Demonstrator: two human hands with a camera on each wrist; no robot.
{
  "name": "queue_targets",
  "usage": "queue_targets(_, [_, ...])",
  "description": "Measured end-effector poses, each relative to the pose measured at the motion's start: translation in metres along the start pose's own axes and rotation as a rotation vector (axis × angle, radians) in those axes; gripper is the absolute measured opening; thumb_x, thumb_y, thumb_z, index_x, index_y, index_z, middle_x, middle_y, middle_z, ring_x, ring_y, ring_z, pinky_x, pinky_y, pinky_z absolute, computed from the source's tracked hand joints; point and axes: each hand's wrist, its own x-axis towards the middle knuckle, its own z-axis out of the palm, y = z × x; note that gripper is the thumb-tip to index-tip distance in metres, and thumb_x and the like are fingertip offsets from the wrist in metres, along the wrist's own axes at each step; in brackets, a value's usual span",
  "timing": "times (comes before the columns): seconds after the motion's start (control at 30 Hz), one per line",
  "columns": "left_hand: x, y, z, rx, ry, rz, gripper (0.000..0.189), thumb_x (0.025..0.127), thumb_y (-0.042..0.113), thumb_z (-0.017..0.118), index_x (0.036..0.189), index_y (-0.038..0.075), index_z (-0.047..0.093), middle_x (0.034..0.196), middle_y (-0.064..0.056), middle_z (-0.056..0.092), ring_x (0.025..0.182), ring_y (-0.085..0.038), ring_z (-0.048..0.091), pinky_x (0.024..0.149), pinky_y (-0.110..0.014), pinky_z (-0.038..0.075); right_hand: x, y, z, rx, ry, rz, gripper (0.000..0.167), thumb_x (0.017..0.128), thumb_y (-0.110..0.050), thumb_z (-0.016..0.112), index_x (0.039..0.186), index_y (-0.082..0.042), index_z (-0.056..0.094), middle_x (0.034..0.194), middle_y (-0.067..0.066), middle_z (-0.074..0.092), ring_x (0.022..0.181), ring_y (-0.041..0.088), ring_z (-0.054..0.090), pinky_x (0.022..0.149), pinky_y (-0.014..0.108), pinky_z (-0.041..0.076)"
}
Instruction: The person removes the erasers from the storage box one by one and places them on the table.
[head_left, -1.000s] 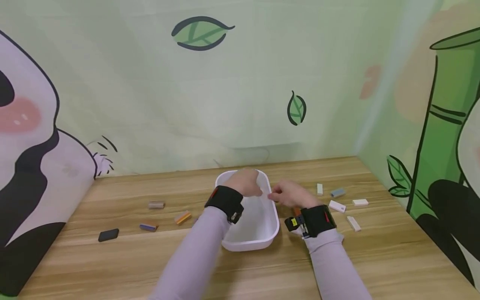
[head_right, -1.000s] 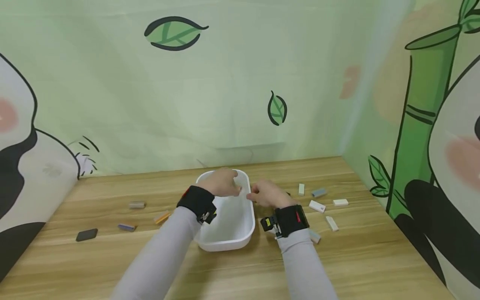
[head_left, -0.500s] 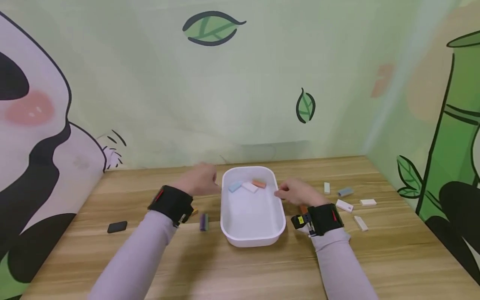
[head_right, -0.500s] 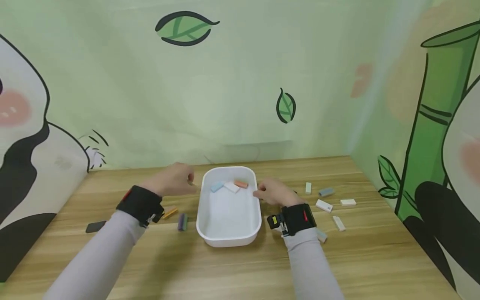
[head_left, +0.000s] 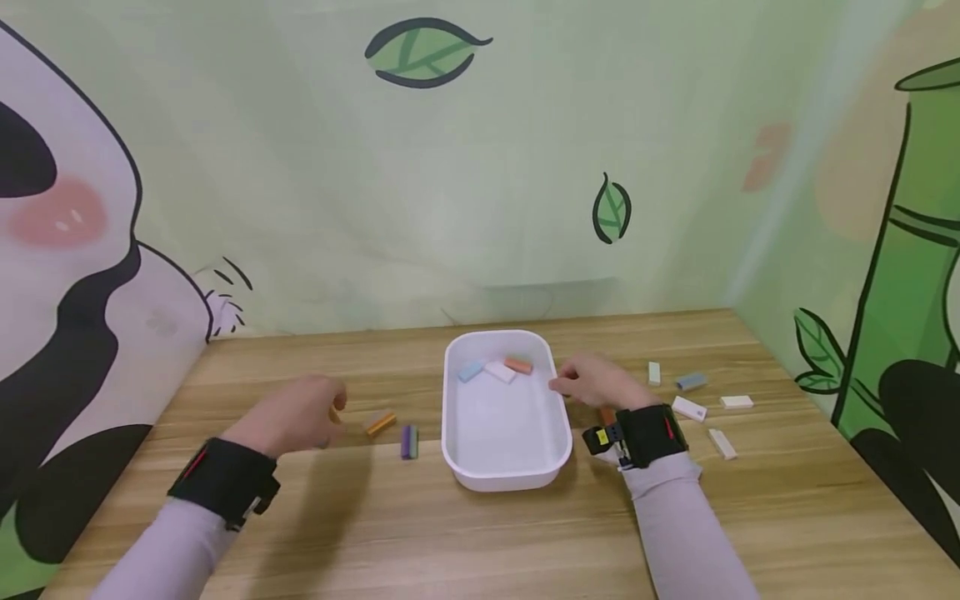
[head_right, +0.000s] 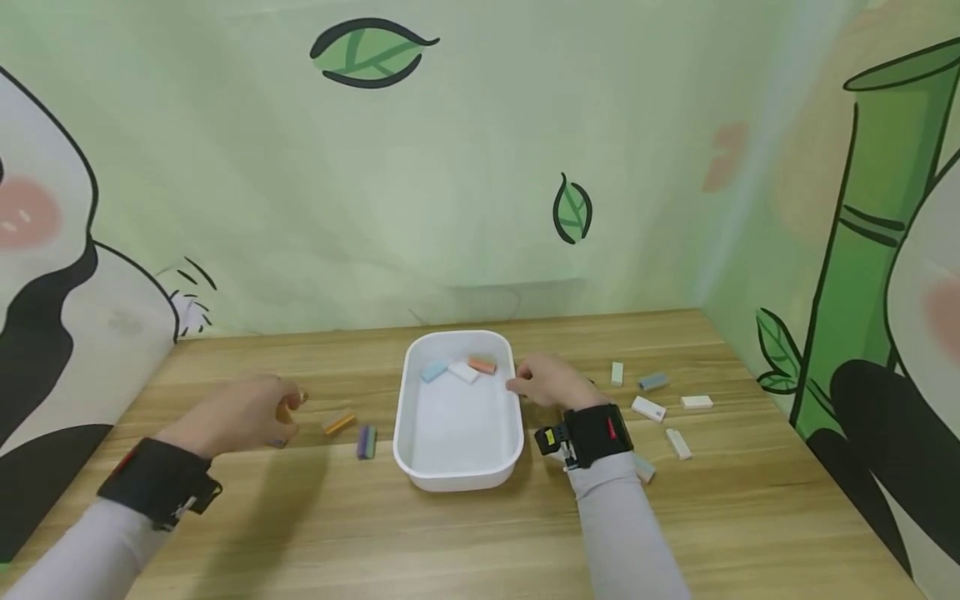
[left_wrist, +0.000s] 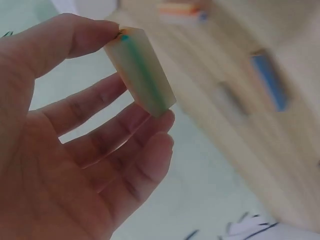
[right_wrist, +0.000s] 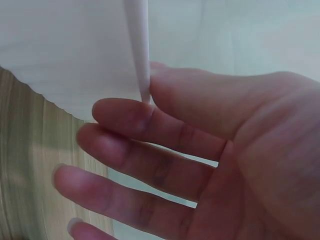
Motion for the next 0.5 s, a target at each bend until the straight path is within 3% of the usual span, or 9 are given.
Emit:
queue_targets(0.23, [-0.033, -0.025, 0.037, -0.05, -0.039, 0.011, 0.022, 0.078, 0.006, 0.07, 0.099, 0.005, 0.062, 0.083, -0.001, 0.057, 0.069, -0.014, 0.05, 0.063, -0.034, 0.044, 0.0, -0.001, 0.0, -0.007, 0.001, -0.004, 0.025, 0.099, -0.026, 0.058, 0.083, -0.01, 0.069, 0.059, -0.003, 0.046, 0.05, 0.012, 0.042, 0.048, 0.025, 0.032])
queue_targets(0.5, [-0.045, -0.036, 0.06, -0.116, -0.062, -0.03, 0.025, 0.078, 0.004, 0.073, 0.099, 0.006, 0.057, 0.077, 0.0, 0.051, 0.066, -0.014, 0.046, 0.059, -0.031, 0.039, 0.0, 0.0, 0.0, 0.001, -0.002, 0.005, 0.025, 0.099, -0.026, 0.058, 0.085, -0.008, 0.069, 0.06, -0.002, 0.048, 0.051, 0.013, 0.044, 0.048, 0.025, 0.033])
